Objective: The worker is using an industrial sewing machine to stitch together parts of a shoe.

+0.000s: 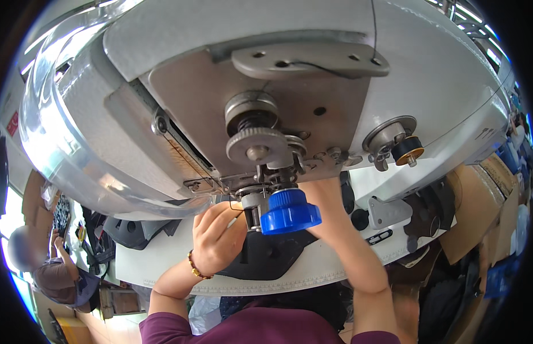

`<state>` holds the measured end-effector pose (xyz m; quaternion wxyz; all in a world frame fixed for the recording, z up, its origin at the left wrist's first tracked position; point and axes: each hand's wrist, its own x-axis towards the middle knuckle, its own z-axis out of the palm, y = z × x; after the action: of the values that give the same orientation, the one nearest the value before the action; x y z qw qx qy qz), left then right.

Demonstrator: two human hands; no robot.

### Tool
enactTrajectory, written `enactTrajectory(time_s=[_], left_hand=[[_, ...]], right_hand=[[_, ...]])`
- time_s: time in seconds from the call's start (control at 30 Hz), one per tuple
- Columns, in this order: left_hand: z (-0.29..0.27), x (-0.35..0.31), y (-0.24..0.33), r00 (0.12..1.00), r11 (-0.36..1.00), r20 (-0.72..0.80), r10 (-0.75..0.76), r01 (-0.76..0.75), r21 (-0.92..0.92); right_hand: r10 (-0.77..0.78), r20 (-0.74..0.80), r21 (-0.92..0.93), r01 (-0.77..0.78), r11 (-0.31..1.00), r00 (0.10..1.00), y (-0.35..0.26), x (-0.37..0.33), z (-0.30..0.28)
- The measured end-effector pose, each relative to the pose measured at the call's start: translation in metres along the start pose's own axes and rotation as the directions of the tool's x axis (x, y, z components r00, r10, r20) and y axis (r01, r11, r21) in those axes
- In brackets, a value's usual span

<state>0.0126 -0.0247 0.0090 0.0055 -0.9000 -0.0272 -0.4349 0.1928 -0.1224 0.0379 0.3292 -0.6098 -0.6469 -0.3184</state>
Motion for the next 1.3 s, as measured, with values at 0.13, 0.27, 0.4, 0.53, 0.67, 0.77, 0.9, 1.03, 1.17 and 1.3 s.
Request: enactTrajectory(time_s=[0.13, 0.27, 0.4, 0.53, 0.67, 0.77, 0.9, 1.03, 1.17, 1.3], left_hand=[[-0.004, 0.004, 0.002, 0.998, 0.998, 0.047, 0.052, -0.053, 0.014], [-0.004, 0.01, 0.003, 0.999, 0.999, 0.045, 0.021, -0.019, -0.041], [-0.009, 0.005, 0.0, 0.991, 0.999, 0.126, 0.039, -0.034, -0.039], [-0.006, 0.003, 0.003, 0.996, 0.999, 0.077, 0.039, -0.042, 0.027], [-0.004, 0.004, 0.003, 0.997, 0.998, 0.07, 0.04, -0.043, 0.039], [-0.001, 0.0, 0.001, 0.998, 0.999, 0.059, 0.024, -0.025, 0.023], [-0.001, -0.003, -0.003, 0.999, 1.0, 0.046, -0.003, 0.003, -0.001], [0.0, -0.004, -0.005, 0.999, 0.998, 0.019, -0.033, 0.034, -0.044], [-0.003, -0.004, -0.012, 0.999, 0.996, 0.018, -0.037, 0.039, -0.083], [-0.003, -0.007, -0.02, 1.0, 0.994, 0.021, -0.016, 0.018, -0.109]], right_hand=[[0.054, -0.03, 0.111, -0.05, 0.993, 0.998, 0.003, 0.009, 0.009], [0.126, -0.052, 0.258, -0.109, 0.96, 0.991, 0.006, 0.007, 0.016], [0.196, -0.071, 0.407, -0.152, 0.901, 0.978, 0.018, -0.01, 0.012], [0.272, -0.069, 0.546, -0.191, 0.815, 0.96, 0.026, -0.004, 0.021], [0.344, -0.057, 0.666, -0.221, 0.713, 0.937, 0.018, -0.021, 0.021], [0.393, -0.042, 0.749, -0.231, 0.621, 0.919, 0.023, -0.012, 0.031], [0.45, -0.011, 0.839, -0.237, 0.491, 0.893, 0.01, -0.022, 0.035], [0.506, 0.028, 0.906, -0.236, 0.352, 0.862, 0.011, -0.014, 0.044], [0.555, 0.078, 0.954, -0.225, 0.2, 0.828, 0.008, -0.017, 0.051], [0.597, 0.136, 0.978, -0.203, 0.046, 0.791, -0.002, -0.014, 0.059]])
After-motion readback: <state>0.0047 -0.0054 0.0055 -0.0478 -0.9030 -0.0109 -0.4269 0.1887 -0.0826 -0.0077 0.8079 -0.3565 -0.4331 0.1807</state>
